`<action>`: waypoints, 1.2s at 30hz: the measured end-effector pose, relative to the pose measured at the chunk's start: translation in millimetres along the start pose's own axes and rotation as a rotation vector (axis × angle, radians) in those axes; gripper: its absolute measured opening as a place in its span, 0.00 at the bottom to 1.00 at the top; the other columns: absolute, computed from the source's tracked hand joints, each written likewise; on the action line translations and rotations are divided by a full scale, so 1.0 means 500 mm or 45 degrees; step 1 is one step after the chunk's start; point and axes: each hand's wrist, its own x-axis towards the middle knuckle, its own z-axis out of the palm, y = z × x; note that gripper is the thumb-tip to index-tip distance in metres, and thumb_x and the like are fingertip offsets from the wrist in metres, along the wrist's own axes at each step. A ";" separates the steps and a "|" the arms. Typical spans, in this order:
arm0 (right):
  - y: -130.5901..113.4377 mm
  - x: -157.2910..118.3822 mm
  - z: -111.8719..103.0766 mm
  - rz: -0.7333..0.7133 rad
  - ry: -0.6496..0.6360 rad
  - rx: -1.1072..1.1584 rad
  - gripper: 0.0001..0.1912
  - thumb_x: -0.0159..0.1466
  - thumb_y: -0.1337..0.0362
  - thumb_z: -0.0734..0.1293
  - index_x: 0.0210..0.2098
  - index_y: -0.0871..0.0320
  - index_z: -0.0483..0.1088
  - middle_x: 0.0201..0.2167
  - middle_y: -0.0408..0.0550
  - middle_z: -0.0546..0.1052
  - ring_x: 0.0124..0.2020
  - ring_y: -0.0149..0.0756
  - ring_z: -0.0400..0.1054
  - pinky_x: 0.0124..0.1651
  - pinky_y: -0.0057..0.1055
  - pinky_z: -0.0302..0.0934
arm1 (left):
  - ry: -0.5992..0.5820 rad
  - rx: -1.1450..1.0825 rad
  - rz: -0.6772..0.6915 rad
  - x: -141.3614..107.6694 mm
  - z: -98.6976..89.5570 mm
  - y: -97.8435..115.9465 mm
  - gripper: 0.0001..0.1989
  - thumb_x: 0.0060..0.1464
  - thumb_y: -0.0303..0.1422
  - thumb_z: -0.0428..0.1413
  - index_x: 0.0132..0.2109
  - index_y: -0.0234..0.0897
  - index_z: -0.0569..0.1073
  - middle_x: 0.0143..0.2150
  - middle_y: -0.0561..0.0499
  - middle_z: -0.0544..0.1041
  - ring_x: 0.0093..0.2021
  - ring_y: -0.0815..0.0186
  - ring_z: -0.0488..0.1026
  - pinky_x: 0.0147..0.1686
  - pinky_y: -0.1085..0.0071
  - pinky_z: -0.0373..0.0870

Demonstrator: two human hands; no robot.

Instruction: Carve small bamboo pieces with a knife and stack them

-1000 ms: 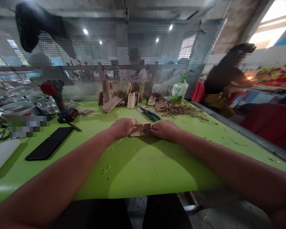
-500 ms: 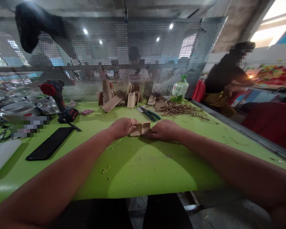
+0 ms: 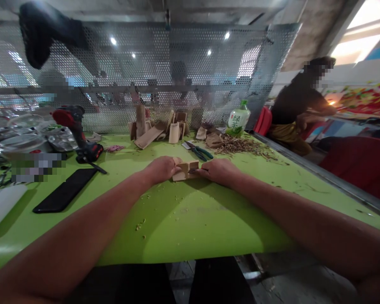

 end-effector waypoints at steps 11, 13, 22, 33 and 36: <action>0.014 0.021 -0.002 -0.109 -0.150 -0.017 0.31 0.67 0.40 0.53 0.36 0.54 0.78 0.29 0.51 0.79 0.23 0.34 0.66 0.25 0.30 0.47 | -0.016 0.011 -0.037 -0.005 -0.011 0.016 0.16 0.61 0.34 0.50 0.53 0.37 0.75 0.39 0.43 0.81 0.36 0.60 0.76 0.35 0.70 0.66; 0.014 0.021 -0.001 -0.128 -0.163 -0.018 0.32 0.66 0.38 0.53 0.37 0.53 0.79 0.29 0.51 0.79 0.23 0.34 0.66 0.26 0.30 0.47 | -0.021 0.012 -0.030 -0.005 -0.012 0.016 0.16 0.62 0.33 0.50 0.53 0.37 0.75 0.39 0.44 0.81 0.35 0.61 0.76 0.34 0.70 0.65; 0.004 -0.010 -0.010 -0.120 -0.090 0.020 0.34 0.65 0.36 0.51 0.35 0.53 0.78 0.26 0.49 0.77 0.23 0.34 0.63 0.27 0.31 0.46 | -0.044 -0.074 -0.119 -0.001 -0.007 0.007 0.19 0.61 0.36 0.49 0.55 0.36 0.75 0.39 0.44 0.81 0.35 0.61 0.75 0.34 0.70 0.65; 0.037 0.004 -0.008 0.045 0.386 0.553 0.26 0.56 0.43 0.68 0.43 0.58 0.74 0.35 0.49 0.77 0.33 0.38 0.66 0.31 0.28 0.52 | 0.050 -0.734 -0.251 -0.014 -0.015 0.010 0.18 0.56 0.34 0.53 0.52 0.34 0.76 0.42 0.45 0.80 0.37 0.63 0.73 0.34 0.71 0.67; 0.020 0.001 -0.014 0.010 0.282 0.684 0.23 0.54 0.46 0.70 0.38 0.59 0.75 0.30 0.47 0.76 0.30 0.36 0.65 0.30 0.28 0.51 | 0.039 -0.890 -0.186 -0.019 -0.015 0.014 0.17 0.55 0.36 0.55 0.50 0.35 0.77 0.40 0.45 0.79 0.34 0.65 0.72 0.31 0.72 0.65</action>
